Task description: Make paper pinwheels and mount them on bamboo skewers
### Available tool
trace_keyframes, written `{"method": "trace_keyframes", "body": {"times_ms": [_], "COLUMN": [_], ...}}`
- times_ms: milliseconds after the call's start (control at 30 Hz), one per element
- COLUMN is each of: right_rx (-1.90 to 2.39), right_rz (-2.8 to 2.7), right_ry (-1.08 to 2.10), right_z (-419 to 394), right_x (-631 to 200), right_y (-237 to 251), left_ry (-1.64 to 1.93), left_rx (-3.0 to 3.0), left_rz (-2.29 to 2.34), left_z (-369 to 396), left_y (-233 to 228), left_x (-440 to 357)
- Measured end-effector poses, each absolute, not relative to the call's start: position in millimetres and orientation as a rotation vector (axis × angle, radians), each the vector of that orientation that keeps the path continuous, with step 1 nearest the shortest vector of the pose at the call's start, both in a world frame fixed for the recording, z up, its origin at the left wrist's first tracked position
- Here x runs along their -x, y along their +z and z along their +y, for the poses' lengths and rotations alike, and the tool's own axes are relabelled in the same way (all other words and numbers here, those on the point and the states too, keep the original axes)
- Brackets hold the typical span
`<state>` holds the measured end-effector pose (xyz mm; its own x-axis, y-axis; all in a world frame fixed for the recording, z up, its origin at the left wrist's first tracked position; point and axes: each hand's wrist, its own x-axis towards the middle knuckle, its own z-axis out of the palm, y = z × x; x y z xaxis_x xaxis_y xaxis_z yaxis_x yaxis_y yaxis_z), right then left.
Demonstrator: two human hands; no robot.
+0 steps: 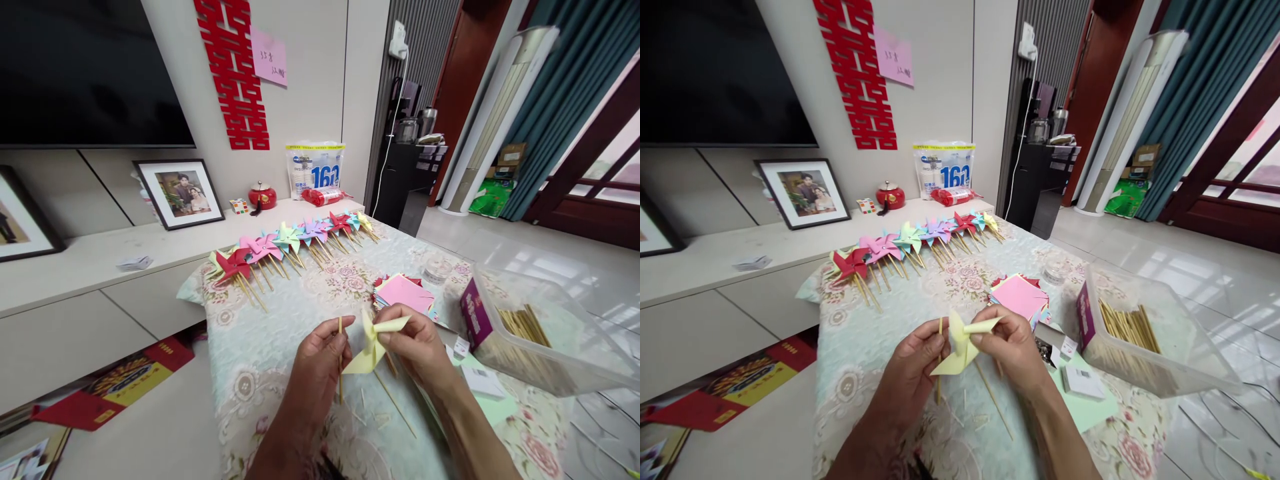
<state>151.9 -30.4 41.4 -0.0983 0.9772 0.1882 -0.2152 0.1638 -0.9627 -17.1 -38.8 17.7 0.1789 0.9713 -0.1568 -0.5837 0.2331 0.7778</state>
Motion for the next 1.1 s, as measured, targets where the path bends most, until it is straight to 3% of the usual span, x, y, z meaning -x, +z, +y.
{"method": "trace_keyframes", "body": {"times_ms": [267,533,1100], "right_rx": [0.706,0.687,0.684], "right_rz": [-1.825,-1.888,-1.816], "right_ry": [0.724,0.384,0.330], "right_z": [-35.0,-35.9,-37.8], "right_x": [-143.7,-140.2,-137.5], "right_y": [47.3,50.1,47.4], "left_ry": [1.350,1.375,1.430], "left_rx": [-0.725,-0.829,-0.966], "left_rz": [0.848,0.811,0.755], "left_z": [-39.2,-41.1,-42.1], "left_y": [13.7,21.2,19.9], "left_x": [13.3,13.7,12.3]}}
